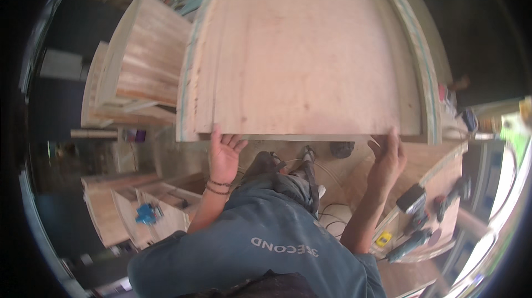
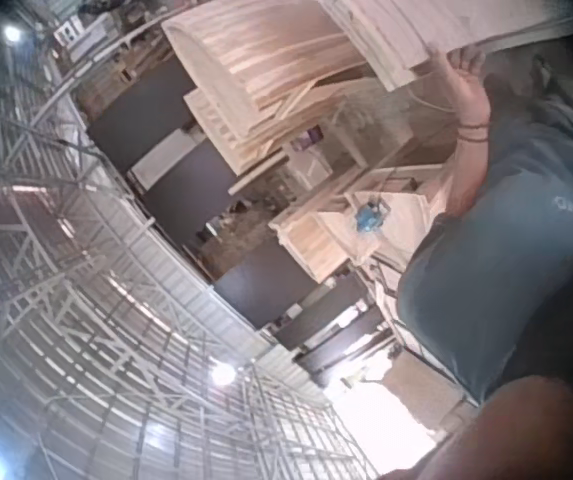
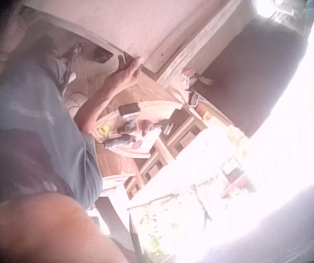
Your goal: The person uses a jigsaw to cut a curved shape into a piece of plywood. They then place the cut piece onto a larger wooden structure to check the fit and use a pencil to trace the outline. Finally, they use an angle grinder to smooth the edges of the cut piece.
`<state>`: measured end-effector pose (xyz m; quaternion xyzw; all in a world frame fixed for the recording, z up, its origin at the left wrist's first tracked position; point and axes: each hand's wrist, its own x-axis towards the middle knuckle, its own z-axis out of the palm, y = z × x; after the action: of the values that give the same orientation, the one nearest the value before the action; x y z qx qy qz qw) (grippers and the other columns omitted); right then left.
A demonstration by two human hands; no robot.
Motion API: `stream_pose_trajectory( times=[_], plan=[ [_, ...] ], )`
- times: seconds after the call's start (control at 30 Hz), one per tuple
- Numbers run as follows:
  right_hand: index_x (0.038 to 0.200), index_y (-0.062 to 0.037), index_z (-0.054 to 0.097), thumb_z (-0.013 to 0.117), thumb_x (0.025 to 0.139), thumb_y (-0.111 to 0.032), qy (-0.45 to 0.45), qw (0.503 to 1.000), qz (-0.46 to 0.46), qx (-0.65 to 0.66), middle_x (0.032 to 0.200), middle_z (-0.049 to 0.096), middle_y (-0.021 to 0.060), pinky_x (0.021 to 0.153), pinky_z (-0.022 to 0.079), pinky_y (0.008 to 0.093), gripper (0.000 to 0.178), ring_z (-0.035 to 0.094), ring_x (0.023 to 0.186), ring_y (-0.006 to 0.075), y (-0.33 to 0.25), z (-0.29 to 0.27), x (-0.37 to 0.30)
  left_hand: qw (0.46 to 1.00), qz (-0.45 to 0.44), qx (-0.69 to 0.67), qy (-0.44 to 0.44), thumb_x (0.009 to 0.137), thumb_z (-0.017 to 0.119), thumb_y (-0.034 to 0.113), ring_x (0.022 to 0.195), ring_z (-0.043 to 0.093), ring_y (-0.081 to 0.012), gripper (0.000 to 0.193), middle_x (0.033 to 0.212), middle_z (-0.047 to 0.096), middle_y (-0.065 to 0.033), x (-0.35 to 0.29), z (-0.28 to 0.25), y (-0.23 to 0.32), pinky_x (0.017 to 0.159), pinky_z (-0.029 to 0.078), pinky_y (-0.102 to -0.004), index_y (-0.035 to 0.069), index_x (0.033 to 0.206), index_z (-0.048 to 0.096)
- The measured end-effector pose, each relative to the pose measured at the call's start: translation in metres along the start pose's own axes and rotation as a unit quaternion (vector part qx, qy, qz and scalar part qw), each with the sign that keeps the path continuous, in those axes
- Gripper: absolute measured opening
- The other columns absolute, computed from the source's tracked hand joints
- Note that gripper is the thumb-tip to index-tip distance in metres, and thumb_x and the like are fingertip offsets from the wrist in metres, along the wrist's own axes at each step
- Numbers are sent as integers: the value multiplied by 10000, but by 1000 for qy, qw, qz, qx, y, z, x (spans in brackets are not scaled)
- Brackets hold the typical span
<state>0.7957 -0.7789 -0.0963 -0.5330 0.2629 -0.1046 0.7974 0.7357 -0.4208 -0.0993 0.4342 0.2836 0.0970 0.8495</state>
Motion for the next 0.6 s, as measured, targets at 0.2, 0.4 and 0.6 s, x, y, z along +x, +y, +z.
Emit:
stream_pose_trajectory(
  times=[0.2,0.4,0.6],
  plan=[
    [1161,2,653,657,1016,-272,12,1000,-3,1,1007,683,85,810,626,364,310,715,926,219,-6,22,-11,999,-13,-33,-14,1043,573,401,962,707,-198,353,1062,726,-80,-1,2,-2,854,608,-397,75,1167,628],
    [1223,27,610,645,1023,-274,33,999,0,-9,1091,646,130,878,629,409,363,689,1010,267,-9,34,-15,999,-9,-50,-2,1013,625,417,910,696,-216,438,958,687,-140,0,11,-2,811,627,-392,-18,1056,640],
    [1312,41,515,605,1042,-305,17,1000,-1,-7,1173,601,196,897,625,458,448,660,1077,339,-1,28,-11,999,-37,-29,-19,1029,579,388,931,699,-218,375,990,700,-116,2,7,5,797,611,-411,20,1088,619]
  ],
)
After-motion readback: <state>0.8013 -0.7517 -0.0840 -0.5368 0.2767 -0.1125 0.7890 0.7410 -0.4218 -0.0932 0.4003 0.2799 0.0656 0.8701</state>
